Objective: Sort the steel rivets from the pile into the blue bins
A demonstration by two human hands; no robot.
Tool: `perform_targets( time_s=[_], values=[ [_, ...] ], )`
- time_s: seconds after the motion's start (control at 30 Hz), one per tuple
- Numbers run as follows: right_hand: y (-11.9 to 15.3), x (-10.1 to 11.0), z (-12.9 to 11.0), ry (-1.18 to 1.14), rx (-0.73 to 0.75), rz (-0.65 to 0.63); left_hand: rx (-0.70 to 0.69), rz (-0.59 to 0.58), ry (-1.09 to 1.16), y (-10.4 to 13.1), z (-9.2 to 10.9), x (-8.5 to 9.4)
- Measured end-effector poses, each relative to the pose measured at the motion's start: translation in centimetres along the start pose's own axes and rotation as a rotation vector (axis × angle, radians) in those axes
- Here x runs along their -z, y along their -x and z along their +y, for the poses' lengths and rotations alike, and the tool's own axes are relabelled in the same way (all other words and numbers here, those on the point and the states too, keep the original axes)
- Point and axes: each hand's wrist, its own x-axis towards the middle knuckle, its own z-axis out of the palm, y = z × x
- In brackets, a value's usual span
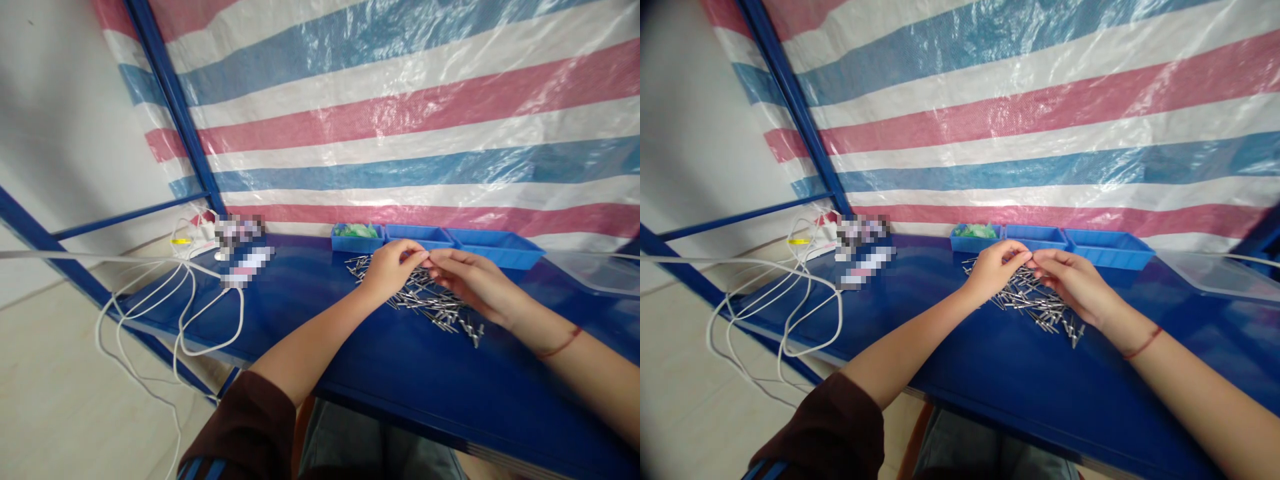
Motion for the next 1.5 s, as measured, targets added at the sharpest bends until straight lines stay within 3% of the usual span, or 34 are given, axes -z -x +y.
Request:
perform_targets(
  time_s=[0.07,0.17,0.27,0.37,0.47,0.57,0.73,0.9,1.0,1.17,1.33,1.5],
  values=[
    [-0.1,0.2,-0.2,0.138,0.159,0.071,0.024,-0.021,0.018,0.1,-0.3,-0.2],
    [0.1,0.6,-0.7,0.479,0.384,0.073,0.044,-0.084,0.004,0.0,-0.9,-0.4],
    [0.3,0.8,-1.1,0.798,0.463,0.030,0.021,-0.216,-0.042,-0.2,-1.5,0.0],
    [-0.5,1.2,-1.3,0.944,0.458,0.052,-0.001,-0.195,-0.089,-0.9,-2.1,1.1],
    [-2.9,1.9,-1.2,1.000,0.445,0.215,0.059,-0.030,-0.085,-1.8,-3.1,2.8],
    [-6.2,2.4,-1.0,1.076,0.434,0.326,0.155,0.033,-0.086,-2.5,-4.3,4.3],
    [-10.7,2.5,-0.5,1.221,0.346,0.405,0.194,-0.068,-0.191,-2.4,-5.2,5.1],
    [-10.6,2.9,0.0,1.271,0.245,0.372,0.089,-0.235,-0.372,-1.9,-4.9,4.9],
    [-8.6,3.6,0.6,1.246,0.309,0.295,0.052,-0.297,-0.453,-1.9,-5.3,4.9],
    [-5.2,4.2,1.8,1.114,0.385,0.018,0.095,-0.347,-0.466,-2.0,-6.6,5.1],
    [-3.1,2.3,1.8,1.017,0.580,-0.211,0.066,-0.359,-0.426,-2.6,-5.9,6.4],
    [-1.6,-0.2,2.2,1.152,0.661,-0.418,0.052,-0.283,-0.317,-3.2,-4.5,8.9]
  ],
)
